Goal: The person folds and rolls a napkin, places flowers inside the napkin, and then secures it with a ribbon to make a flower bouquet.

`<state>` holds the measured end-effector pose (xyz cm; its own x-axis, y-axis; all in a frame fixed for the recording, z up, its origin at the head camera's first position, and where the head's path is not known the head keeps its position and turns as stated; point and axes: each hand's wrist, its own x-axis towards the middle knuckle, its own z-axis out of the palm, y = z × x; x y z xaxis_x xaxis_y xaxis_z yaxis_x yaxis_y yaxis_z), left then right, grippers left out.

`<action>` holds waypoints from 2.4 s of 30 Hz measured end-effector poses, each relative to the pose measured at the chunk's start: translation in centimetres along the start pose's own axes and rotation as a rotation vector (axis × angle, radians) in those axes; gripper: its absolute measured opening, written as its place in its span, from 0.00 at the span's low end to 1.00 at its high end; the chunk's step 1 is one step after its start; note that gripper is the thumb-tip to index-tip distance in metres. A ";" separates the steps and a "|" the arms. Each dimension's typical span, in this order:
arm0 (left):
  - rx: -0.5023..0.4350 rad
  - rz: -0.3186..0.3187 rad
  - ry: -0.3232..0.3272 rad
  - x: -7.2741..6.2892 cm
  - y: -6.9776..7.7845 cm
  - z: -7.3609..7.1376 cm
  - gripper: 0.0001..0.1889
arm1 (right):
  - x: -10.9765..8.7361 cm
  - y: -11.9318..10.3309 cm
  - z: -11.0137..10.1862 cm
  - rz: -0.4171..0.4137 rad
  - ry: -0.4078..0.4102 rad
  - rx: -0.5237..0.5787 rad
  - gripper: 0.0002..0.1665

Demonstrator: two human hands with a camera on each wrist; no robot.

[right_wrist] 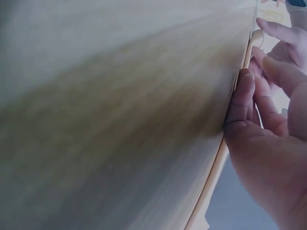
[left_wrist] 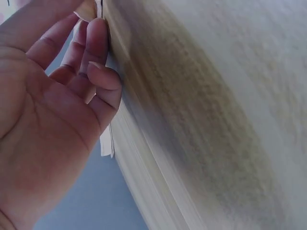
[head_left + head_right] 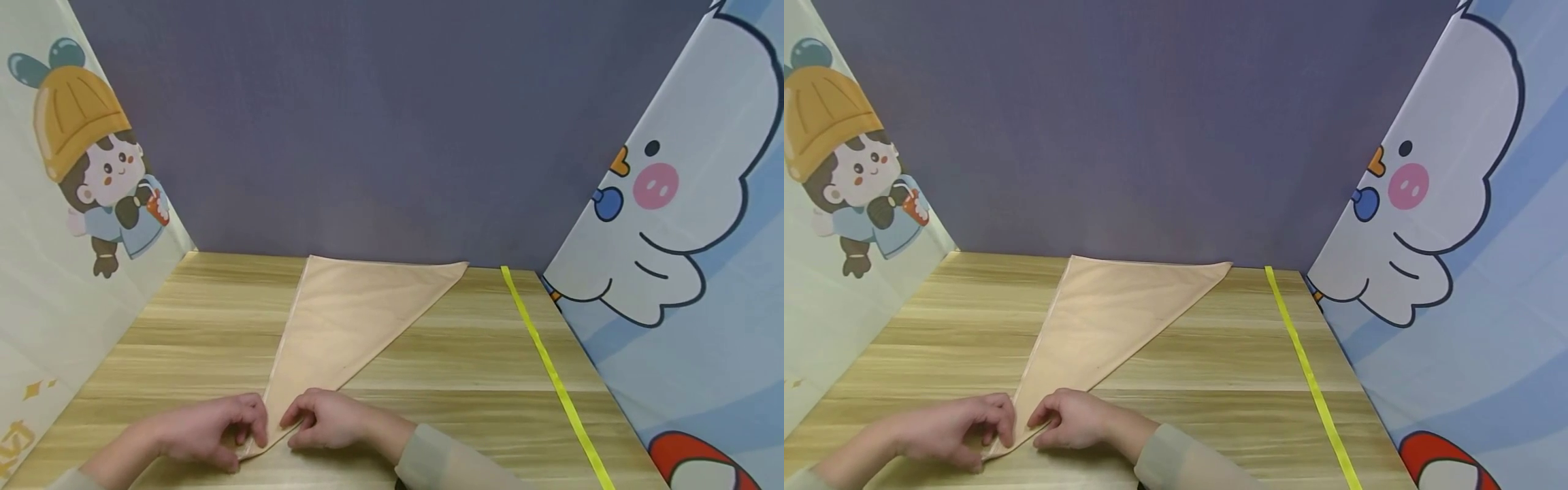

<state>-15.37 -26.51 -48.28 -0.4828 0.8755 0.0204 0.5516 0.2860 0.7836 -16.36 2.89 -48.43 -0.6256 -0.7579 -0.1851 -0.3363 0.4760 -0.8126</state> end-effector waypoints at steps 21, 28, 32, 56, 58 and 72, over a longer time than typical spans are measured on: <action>-0.170 -0.116 0.104 1.4 -1.2 -0.1 0.07 | 0.3 0.0 0.2 0.011 0.020 0.050 0.12; -0.104 -0.093 0.129 2.0 -1.5 0.0 0.05 | 0.4 0.3 0.0 -0.080 -0.039 0.064 0.11; -0.048 -0.068 0.137 2.0 -1.6 0.2 0.06 | 0.2 0.3 0.1 -0.107 -0.063 -0.027 0.14; -0.019 -0.044 0.037 1.7 -1.3 -0.9 0.03 | 0.2 -0.4 0.3 -0.110 -0.008 -0.254 0.15; -0.012 -0.044 0.035 1.8 -1.3 -0.9 0.03 | 0.3 -0.7 0.6 -0.125 0.027 -0.289 0.12; -0.042 -0.093 0.017 2.4 -1.5 -1.7 0.03 | 1.9 -2.3 2.3 0.087 0.150 -0.116 0.11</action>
<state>-18.54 -25.48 -48.41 -0.5428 0.8388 -0.0435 0.4747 0.3491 0.8080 -15.14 -0.63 -48.21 -0.7508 -0.6406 -0.1608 -0.3495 0.5919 -0.7263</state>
